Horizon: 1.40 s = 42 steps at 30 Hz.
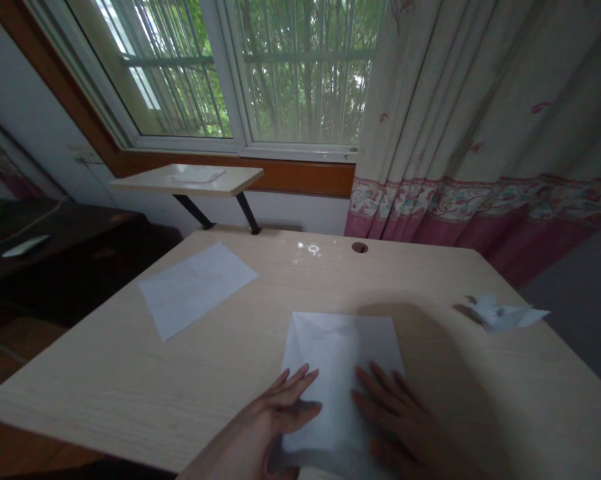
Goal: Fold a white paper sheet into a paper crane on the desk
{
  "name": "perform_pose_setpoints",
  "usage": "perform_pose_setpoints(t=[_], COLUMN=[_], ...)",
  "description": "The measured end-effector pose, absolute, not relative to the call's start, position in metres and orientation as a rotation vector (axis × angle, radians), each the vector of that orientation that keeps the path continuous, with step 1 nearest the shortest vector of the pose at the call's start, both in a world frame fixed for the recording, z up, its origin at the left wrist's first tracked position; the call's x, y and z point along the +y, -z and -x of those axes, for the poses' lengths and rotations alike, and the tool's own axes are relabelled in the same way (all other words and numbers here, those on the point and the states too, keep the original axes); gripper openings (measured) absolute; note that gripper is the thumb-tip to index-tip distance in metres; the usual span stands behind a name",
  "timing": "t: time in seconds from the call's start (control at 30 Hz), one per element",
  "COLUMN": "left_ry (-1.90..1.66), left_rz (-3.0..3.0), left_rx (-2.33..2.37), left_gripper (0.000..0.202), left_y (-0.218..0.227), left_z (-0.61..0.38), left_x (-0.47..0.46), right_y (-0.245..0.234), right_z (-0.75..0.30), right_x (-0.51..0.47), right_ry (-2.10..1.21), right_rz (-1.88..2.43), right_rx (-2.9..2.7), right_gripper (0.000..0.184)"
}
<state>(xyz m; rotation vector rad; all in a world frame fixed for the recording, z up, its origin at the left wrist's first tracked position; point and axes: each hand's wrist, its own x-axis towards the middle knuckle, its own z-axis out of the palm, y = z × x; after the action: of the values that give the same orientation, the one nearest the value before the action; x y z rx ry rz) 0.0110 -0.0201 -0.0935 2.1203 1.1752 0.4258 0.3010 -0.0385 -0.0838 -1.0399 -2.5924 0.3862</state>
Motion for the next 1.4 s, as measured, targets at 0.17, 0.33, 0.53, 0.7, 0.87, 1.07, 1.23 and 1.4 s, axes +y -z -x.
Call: perform_pose_setpoints(t=[0.17,0.33,0.53,0.7,0.87,1.07,1.23,1.4], left_ry=[-0.573,-0.636,-0.576,-0.548,-0.479,-0.578,-0.706,-0.813], left_rz=[-2.121,-2.130,-2.121,-2.053,-1.976,-1.852,-1.770,-1.796], left_rx=[1.091,1.110,1.142,1.189,1.344,1.454,1.555,1.613], left_gripper=[0.041,0.045,0.038,0.031,0.027,0.037,0.063,0.074], left_y=[0.054,0.029,0.028,0.028,0.020,0.015,0.021,0.033], left_z=[0.007,0.013,0.013,0.012,0.007,-0.002,-0.009,-0.014], left_x=[-0.049,-0.057,-0.046,-0.039,-0.031,-0.024,-0.021,-0.020], right_y=[0.089,0.104,0.123,0.122,0.080,0.043,0.047,0.052], right_z=[-0.309,-0.304,-0.324,-0.342,-0.331,-0.321,-0.305,-0.289], right_x=[-0.046,-0.060,-0.042,-0.025,-0.051,-0.069,-0.052,-0.042], right_ry=[-0.547,-0.545,-0.563,-0.766,-0.895,-0.953,-1.048,-1.017], right_rz=[0.954,1.142,1.046,0.823,1.108,1.645,1.701,1.714], right_rx=[-2.455,-2.330,-2.379,-2.594,-2.350,-1.856,-1.494,-1.198], right_gripper=[0.055,0.043,0.028,0.030,0.034,0.037,0.047,0.066])
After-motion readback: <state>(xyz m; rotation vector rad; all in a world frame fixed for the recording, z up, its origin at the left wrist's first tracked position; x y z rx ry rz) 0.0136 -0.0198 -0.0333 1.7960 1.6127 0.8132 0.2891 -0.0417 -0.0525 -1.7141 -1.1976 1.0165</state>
